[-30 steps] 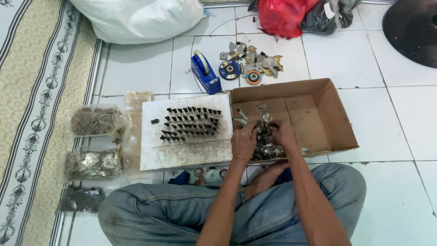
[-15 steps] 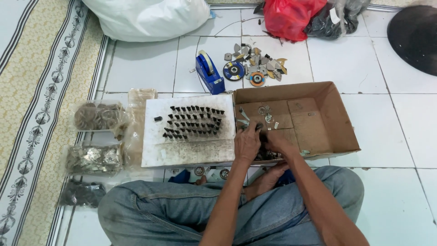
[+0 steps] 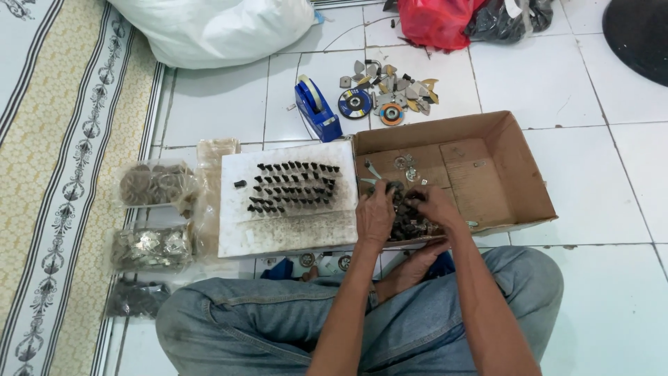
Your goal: Organizing small metal components by picking them from a cardboard box and placing them into a slotted foam tray.
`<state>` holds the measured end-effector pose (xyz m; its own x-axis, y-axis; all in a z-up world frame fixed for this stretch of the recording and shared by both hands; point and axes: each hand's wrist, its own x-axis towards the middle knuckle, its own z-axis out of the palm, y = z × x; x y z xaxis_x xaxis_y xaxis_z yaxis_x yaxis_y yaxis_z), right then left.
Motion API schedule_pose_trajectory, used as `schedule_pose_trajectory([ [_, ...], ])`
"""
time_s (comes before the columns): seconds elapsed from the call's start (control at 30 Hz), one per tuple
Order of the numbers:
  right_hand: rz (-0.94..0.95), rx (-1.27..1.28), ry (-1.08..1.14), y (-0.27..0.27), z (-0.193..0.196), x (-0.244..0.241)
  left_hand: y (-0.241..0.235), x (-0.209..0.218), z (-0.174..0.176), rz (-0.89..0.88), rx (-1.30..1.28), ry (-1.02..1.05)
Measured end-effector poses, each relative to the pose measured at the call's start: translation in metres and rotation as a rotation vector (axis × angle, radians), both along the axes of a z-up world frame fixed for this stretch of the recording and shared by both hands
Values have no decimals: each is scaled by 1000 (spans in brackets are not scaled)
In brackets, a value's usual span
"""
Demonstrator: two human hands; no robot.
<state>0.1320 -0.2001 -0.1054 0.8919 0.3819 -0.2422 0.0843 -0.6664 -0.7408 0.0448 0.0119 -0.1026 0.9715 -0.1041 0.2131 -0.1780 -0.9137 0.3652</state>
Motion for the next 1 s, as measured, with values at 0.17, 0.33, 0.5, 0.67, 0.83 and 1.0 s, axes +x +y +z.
schedule_pose_trajectory([
  [0.17, -87, -67, 24, 0, 12, -6, -16, -13, 75, 264, -263, -157],
  [0.33, -57, 16, 19, 12, 42, -12, -4, 12, -45, 51, 142, -22],
  [0.5, -127, 111, 28, 15, 42, -13, -15, -15, 92, 221, -221, -165],
  [0.67, -150, 140, 39, 17, 34, -10, -7, 4, 22, 186, 434, -251],
  [0.83, -188, 210, 94, 23, 54, -17, -4, 1, 36, 32, -153, -81],
  [1.0, -257, 205, 124, 20, 36, -9, -2, 7, -2, 47, -130, 6],
])
